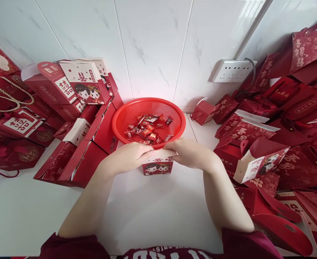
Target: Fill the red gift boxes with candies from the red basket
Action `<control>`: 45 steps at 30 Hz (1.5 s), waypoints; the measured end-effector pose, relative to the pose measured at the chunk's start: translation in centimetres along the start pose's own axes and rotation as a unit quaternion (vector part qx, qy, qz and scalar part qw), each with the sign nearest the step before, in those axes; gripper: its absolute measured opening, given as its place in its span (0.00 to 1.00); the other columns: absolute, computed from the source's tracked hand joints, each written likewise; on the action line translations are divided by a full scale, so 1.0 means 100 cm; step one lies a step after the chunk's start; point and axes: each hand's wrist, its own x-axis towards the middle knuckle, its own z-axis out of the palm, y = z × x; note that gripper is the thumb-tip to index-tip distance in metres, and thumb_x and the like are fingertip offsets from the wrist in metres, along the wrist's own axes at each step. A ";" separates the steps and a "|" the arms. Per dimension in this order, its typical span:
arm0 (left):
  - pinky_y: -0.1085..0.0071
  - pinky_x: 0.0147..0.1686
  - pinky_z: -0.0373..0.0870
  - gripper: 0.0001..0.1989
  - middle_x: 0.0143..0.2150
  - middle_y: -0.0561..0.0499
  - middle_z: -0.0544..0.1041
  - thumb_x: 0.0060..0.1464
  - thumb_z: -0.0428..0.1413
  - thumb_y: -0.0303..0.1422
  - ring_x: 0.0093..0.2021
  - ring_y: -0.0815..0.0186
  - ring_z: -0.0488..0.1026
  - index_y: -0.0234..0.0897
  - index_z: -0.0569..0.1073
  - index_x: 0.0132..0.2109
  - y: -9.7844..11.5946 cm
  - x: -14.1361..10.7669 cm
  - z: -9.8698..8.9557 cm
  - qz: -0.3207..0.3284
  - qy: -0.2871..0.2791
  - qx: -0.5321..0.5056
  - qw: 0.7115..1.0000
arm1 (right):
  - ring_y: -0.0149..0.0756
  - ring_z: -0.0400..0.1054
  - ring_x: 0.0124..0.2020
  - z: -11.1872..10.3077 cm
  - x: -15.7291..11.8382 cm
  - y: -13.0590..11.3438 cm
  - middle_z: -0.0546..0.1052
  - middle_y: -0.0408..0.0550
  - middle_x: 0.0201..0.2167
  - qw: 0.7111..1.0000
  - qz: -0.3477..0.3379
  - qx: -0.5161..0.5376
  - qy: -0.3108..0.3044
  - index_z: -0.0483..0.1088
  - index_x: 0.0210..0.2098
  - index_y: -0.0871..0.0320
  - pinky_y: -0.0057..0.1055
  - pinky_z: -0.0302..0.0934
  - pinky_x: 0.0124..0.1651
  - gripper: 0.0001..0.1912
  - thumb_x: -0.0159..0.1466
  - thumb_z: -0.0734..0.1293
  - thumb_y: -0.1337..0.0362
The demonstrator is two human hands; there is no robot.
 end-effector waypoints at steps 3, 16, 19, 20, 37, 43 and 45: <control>0.71 0.31 0.57 0.20 0.34 0.51 0.76 0.68 0.41 0.40 0.33 0.65 0.70 0.38 0.75 0.36 -0.001 0.002 0.002 0.000 0.002 -0.007 1.000 | 0.39 0.69 0.36 -0.003 -0.001 -0.004 0.79 0.47 0.38 0.999 -0.013 0.002 -0.033 0.74 0.50 0.52 0.31 0.59 0.37 0.15 0.63 0.68 0.65; 0.69 0.27 0.48 0.18 0.23 0.53 0.66 0.63 0.46 0.37 0.24 0.68 0.60 0.36 0.67 0.26 -0.016 0.012 0.008 0.023 -0.012 -0.015 1.000 | 0.28 0.44 0.22 0.015 0.021 0.016 0.53 0.38 0.19 0.998 -0.018 -0.014 -0.055 0.50 0.20 0.57 0.32 0.40 0.27 0.17 0.63 0.59 0.70; 0.70 0.26 0.48 0.17 0.24 0.53 0.66 0.61 0.48 0.38 0.25 0.68 0.60 0.35 0.66 0.26 -0.020 0.015 0.009 0.023 -0.020 -0.061 0.998 | 0.28 0.43 0.22 0.014 0.023 0.018 0.52 0.37 0.19 0.998 -0.023 -0.006 -0.061 0.50 0.20 0.57 0.32 0.40 0.27 0.17 0.63 0.59 0.69; 0.70 0.25 0.48 0.17 0.23 0.53 0.65 0.61 0.48 0.38 0.25 0.69 0.59 0.35 0.65 0.25 -0.021 0.015 0.009 0.023 -0.022 -0.068 0.997 | 0.28 0.43 0.22 0.014 0.024 0.018 0.51 0.37 0.19 0.998 -0.023 -0.006 -0.065 0.50 0.20 0.57 0.32 0.40 0.26 0.17 0.63 0.59 0.69; 0.75 0.32 0.66 0.11 0.32 0.53 0.75 0.62 0.54 0.39 0.33 0.68 0.71 0.36 0.73 0.36 0.021 -0.030 -0.013 -0.022 0.285 -0.118 0.951 | 0.29 0.58 0.24 -0.017 -0.010 -0.001 0.67 0.41 0.21 0.963 -0.081 0.193 0.172 0.68 0.24 0.59 0.29 0.52 0.27 0.20 0.66 0.67 0.52; 0.62 0.54 0.70 0.19 0.59 0.44 0.74 0.66 0.47 0.39 0.58 0.56 0.71 0.39 0.69 0.59 0.008 -0.031 -0.011 -0.131 0.335 -0.006 0.933 | 0.28 0.59 0.19 -0.036 0.017 -0.010 0.68 0.41 0.18 0.851 -0.016 0.219 0.476 0.71 0.24 0.58 0.29 0.52 0.22 0.18 0.59 0.73 0.51; 0.56 0.60 0.65 0.21 0.63 0.43 0.70 0.66 0.46 0.41 0.62 0.53 0.68 0.38 0.69 0.60 -0.001 -0.030 -0.009 -0.149 0.235 0.044 0.960 | 0.28 0.62 0.19 -0.049 0.038 -0.020 0.69 0.41 0.17 0.838 -0.041 0.201 0.506 0.70 0.24 0.57 0.29 0.56 0.23 0.17 0.62 0.70 0.52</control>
